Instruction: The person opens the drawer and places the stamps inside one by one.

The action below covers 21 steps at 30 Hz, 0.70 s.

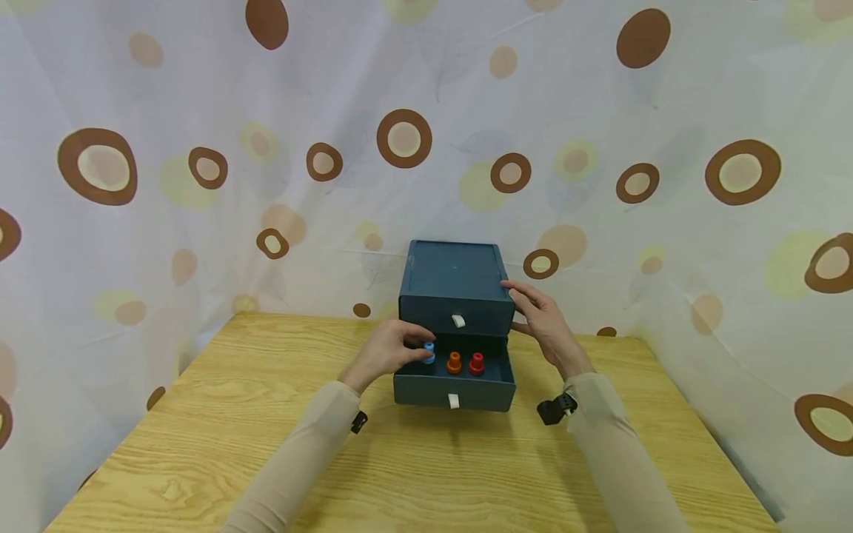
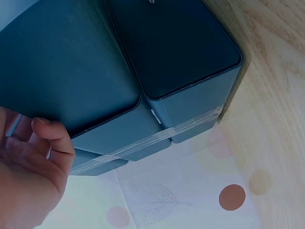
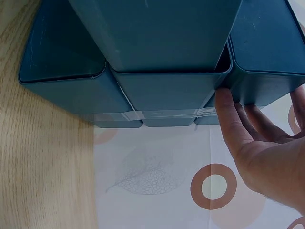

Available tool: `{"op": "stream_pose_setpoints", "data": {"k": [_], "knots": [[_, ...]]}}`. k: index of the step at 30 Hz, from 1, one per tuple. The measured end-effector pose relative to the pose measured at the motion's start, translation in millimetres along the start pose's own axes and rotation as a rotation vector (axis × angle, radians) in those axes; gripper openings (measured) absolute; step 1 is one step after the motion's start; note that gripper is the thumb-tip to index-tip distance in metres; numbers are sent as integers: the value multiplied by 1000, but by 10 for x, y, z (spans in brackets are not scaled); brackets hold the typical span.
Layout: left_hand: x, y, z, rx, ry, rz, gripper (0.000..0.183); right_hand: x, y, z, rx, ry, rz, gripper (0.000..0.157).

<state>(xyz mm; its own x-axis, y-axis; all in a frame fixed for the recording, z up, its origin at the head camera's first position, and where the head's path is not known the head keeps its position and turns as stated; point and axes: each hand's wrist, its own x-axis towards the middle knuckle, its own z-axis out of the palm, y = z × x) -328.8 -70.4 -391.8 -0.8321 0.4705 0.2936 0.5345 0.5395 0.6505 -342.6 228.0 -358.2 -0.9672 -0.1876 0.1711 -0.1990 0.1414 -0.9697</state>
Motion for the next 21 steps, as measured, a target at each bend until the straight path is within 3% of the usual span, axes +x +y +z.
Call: {"op": "stream_pose_setpoints", "data": {"k": [7,21], "knots": [[20,25,-18,23,-56,-23,27,1,0,0,2,-1,8,54],[8,-12,-22,-20,-18,18,26,0,-7,-1,2,-8,5,54]]}}
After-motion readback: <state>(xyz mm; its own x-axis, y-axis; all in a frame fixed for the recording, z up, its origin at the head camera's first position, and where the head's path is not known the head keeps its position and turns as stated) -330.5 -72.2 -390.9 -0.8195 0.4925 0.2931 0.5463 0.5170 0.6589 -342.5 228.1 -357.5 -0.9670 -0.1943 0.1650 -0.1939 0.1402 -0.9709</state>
